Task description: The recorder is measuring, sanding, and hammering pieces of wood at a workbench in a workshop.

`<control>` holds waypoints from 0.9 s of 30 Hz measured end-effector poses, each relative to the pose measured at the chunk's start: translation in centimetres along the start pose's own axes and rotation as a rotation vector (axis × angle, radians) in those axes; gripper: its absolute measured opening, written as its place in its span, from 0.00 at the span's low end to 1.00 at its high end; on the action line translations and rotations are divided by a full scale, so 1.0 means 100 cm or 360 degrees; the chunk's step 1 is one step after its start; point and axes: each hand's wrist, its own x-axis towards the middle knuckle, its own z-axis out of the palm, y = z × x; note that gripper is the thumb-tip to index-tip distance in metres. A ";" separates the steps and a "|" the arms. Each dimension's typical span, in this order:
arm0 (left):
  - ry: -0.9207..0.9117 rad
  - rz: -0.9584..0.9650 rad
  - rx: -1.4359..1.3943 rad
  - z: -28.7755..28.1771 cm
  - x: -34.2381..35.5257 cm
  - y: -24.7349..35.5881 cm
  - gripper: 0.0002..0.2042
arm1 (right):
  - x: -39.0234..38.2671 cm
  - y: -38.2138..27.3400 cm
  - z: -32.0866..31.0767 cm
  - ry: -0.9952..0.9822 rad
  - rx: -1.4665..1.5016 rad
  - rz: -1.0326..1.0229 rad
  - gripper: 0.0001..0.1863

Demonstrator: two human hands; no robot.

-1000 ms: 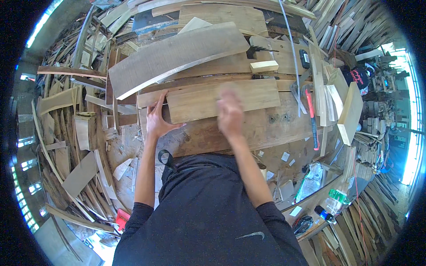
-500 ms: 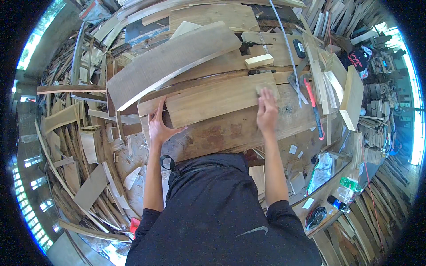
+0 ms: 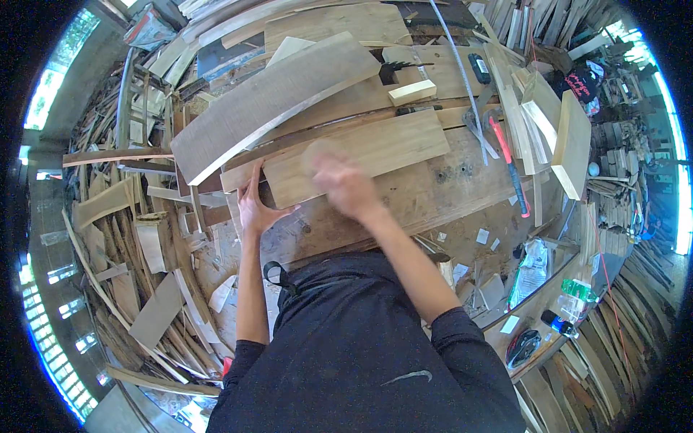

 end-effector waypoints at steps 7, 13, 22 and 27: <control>0.0033 0.0056 0.0007 0.001 0.010 0.008 0.70 | 0.005 0.077 -0.035 0.1024 -0.0539 0.0649 0.13; -0.0075 -0.0009 -0.0073 -0.001 0.003 -0.003 0.70 | 0.030 -0.050 0.042 0.0347 -0.0005 0.0007 0.10; -0.0057 -0.0007 -0.0068 -0.003 0.005 0.007 0.71 | -0.019 0.121 -0.084 0.1080 -0.0400 0.0690 0.13; -0.0079 0.0003 -0.0031 -0.002 0.007 0.003 0.71 | 0.007 0.070 -0.019 0.0992 -0.0318 0.0339 0.10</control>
